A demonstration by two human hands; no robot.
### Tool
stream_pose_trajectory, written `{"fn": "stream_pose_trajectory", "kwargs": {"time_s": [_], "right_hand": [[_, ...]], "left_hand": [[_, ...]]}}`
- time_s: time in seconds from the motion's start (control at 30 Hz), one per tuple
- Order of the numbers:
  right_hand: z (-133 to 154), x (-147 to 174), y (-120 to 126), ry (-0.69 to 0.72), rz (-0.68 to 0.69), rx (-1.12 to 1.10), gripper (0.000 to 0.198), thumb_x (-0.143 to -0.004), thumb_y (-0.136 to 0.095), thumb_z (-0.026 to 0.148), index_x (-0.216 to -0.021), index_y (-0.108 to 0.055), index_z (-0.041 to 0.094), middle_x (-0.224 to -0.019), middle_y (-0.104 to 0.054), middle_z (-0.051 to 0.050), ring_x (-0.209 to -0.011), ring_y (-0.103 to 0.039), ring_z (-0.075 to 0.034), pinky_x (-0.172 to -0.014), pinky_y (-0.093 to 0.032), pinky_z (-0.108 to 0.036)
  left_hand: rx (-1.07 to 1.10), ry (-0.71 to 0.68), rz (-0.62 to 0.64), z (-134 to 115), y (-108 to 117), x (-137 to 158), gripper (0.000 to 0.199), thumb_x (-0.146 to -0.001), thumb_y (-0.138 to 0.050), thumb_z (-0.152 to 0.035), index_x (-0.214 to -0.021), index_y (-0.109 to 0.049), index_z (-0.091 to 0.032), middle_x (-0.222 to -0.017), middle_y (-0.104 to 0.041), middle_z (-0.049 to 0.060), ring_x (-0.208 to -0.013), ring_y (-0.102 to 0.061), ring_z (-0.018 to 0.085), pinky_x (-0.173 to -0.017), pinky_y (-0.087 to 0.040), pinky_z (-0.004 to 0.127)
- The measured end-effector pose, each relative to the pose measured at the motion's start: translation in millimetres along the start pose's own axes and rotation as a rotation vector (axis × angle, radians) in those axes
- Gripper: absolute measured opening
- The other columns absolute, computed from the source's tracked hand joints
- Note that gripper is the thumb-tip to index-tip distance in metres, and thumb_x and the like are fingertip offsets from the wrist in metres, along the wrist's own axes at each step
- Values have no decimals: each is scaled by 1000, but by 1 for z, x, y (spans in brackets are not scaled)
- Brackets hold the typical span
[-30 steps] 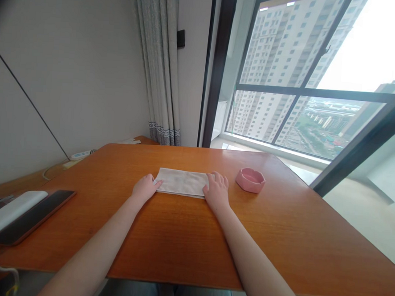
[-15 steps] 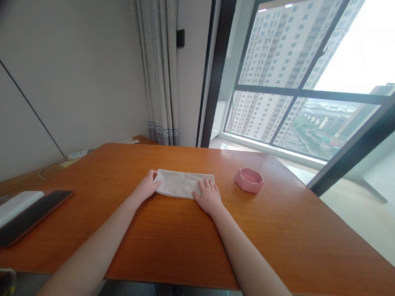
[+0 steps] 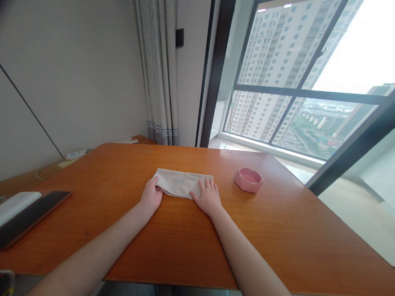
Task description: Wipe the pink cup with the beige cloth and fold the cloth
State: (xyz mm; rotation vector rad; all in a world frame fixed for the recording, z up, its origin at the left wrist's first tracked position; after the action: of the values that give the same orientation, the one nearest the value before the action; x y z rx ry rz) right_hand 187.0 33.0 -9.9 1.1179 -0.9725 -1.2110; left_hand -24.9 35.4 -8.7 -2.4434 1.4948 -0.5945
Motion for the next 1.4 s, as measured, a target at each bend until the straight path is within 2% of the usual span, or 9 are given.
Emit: {"fn": "stream_pose_trajectory", "kwargs": {"time_s": [0.17,0.33,0.6,0.8,0.97,1.1,1.17,1.27,1.4], "right_hand": [[-2,-2,1,17,-20,1,77,-84,-31,65,-142,-28,15,-151,-17,-17,-139,-11,-31,-110,-12,-40],[-2,-2,2,22,-22,5,74,-85,-32,63,-142,-30,16,-151,-18,-16,-139,-12,-30,-110,-12,-40],[6,3,3,52,5,-26,73,-86,-30,63,-142,-31,17,-151,-18,-14,-140,-12,-29,-110,-12,-39],[12,4,1,98,-31,-33,73,-88,-24,60,-143,-27,11,-152,-14,-16,-140,-12,-25,-111,-15,-35],[19,2,-8,119,-29,26,73,-89,-23,59,-142,-29,9,-150,-19,-18,-138,-19,-27,-111,-14,-39],[31,2,-14,159,-81,46,67,-90,-28,51,-141,-31,7,-149,-21,-19,-137,-21,-29,-110,-18,-42],[34,2,-17,198,-88,62,60,-90,-32,40,-141,-31,7,-148,-25,-19,-137,-23,-29,-110,-19,-42],[34,2,-19,246,-87,79,59,-89,-36,31,-142,-29,7,-146,-29,-18,-137,-23,-29,-111,-19,-41],[33,2,-18,252,-92,79,59,-89,-36,31,-142,-29,7,-146,-29,-18,-137,-23,-30,-111,-19,-41]], "left_hand": [[167,162,101,5,-12,8,10,-86,-47,-15,-83,-57,-16,-90,-66,9,-90,-65,15,-82,-54,26],[246,110,242,8,-22,23,16,-88,-49,-32,-94,-59,-21,-109,-64,5,-105,-60,14,-89,-52,26],[182,78,-67,2,-6,4,24,-90,-42,-22,-109,-54,-16,-121,-59,11,-110,-58,17,-87,-52,26],[132,-94,-133,-11,6,-3,37,-92,-34,-31,-124,-48,-17,-134,-50,9,-121,-49,17,-98,-44,27],[-210,-492,48,-25,-8,13,41,-93,-34,-34,-129,-47,-19,-136,-48,7,-128,-42,18,-106,-34,29],[-652,-753,315,-4,-41,39,48,-89,-37,-24,-137,-39,-19,-149,-29,6,-138,-23,18,-114,-18,36],[-947,-776,444,15,-56,48,54,-83,-40,-16,-137,-39,-15,-150,-25,10,-139,-20,21,-114,-14,41],[-1260,-684,534,34,-67,51,57,-78,-41,-11,-134,-42,-7,-144,-35,17,-135,-28,26,-113,-15,43],[-1305,-644,515,36,-68,47,55,-78,-38,-12,-132,-44,-5,-139,-42,19,-132,-35,27,-112,-16,42]]}}
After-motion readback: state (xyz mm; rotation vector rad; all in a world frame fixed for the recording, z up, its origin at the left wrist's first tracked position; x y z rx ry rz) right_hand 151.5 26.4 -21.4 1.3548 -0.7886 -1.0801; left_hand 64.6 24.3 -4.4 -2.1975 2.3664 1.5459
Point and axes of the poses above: each hand's wrist, its own x-axis away from the middle knuckle, its own y-axis out of the back of the hand, z = x × y, the point moved 3 cm from there along -x, towards the middle knuckle
